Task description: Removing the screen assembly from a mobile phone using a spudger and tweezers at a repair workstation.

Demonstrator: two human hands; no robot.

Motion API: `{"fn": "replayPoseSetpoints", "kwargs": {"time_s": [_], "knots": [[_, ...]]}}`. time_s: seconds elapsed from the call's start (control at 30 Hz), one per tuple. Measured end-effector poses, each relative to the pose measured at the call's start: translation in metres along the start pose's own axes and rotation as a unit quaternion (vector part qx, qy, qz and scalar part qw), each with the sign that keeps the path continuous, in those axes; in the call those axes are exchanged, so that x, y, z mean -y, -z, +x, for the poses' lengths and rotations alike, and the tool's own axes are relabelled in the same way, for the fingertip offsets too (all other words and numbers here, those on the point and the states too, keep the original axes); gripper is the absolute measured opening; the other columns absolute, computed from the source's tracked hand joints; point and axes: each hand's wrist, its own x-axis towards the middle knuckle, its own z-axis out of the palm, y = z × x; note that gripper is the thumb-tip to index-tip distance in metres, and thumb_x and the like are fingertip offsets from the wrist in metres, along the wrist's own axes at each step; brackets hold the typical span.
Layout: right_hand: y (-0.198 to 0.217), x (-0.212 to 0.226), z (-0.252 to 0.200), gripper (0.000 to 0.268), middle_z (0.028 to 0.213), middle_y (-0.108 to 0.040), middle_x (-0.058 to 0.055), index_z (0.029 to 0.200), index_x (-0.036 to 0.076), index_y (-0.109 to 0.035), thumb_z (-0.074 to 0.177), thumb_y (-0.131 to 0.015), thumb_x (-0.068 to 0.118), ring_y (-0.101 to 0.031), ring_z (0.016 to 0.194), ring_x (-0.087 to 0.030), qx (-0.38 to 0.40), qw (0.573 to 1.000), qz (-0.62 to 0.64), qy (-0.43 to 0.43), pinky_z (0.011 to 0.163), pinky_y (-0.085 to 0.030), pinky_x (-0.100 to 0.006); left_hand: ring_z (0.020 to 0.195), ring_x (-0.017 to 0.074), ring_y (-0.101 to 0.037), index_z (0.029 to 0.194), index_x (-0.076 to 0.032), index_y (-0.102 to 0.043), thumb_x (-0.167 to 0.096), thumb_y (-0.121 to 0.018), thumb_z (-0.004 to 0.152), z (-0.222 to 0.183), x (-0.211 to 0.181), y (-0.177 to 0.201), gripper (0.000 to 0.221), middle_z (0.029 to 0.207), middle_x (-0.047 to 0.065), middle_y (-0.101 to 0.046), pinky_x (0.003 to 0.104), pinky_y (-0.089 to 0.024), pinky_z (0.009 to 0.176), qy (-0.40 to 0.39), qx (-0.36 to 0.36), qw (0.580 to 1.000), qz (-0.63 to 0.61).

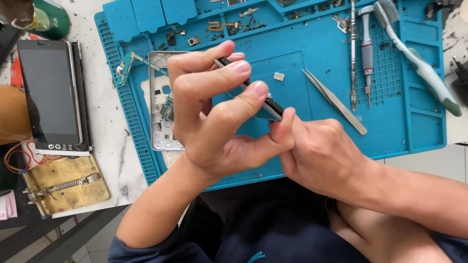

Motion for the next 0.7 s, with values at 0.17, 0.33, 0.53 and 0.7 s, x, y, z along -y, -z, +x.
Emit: {"fn": "replayPoseSetpoints", "kwargs": {"time_s": [0.17,0.33,0.53,0.7], "knots": [[-0.006,-0.003,0.004,0.006,0.064,-0.050,-0.009,0.087,0.003,-0.051,0.092,-0.053,0.002,-0.047,0.047,-0.034,0.001,1.000,0.010,0.017,0.040,-0.037,-0.047,0.106,0.0386,-0.060,0.103,-0.012,-0.062,-0.026,-0.078,0.089,0.002,0.000,0.001,0.026,0.115,0.008,-0.052,0.049,-0.066,0.094,-0.007,0.003,1.000,0.008],[-0.010,-0.003,0.007,0.008,0.066,-0.051,-0.009,0.091,0.001,-0.050,0.097,-0.051,0.004,-0.050,0.048,-0.033,0.000,0.999,-0.007,0.039,0.037,-0.039,-0.044,0.113,0.0387,-0.057,0.108,-0.012,-0.060,-0.026,-0.077,0.093,-0.001,0.003,0.002,0.026,0.118,0.008,-0.050,0.046,-0.069,0.090,-0.014,0.005,1.000,0.000],[-0.004,-0.002,-0.002,0.016,0.074,-0.054,-0.009,0.111,-0.003,-0.049,0.095,-0.048,-0.001,-0.051,0.051,-0.035,0.003,0.999,0.016,0.033,0.042,-0.043,-0.045,0.109,0.0379,-0.056,0.103,-0.008,-0.061,-0.025,-0.074,0.093,0.005,0.001,0.000,0.023,0.112,0.011,-0.052,0.046,-0.069,0.087,-0.042,-0.005,0.999,0.002],[-0.007,-0.004,-0.008,0.006,0.068,-0.054,-0.011,0.095,0.001,-0.053,0.091,-0.052,-0.004,-0.049,0.049,-0.037,-0.006,0.999,0.025,0.024,0.048,-0.044,-0.046,0.111,0.0392,-0.057,0.105,-0.008,-0.062,-0.024,-0.077,0.093,0.000,0.001,0.001,0.026,0.118,0.010,-0.052,0.049,-0.070,0.088,-0.019,-0.004,1.000,0.001]]}}
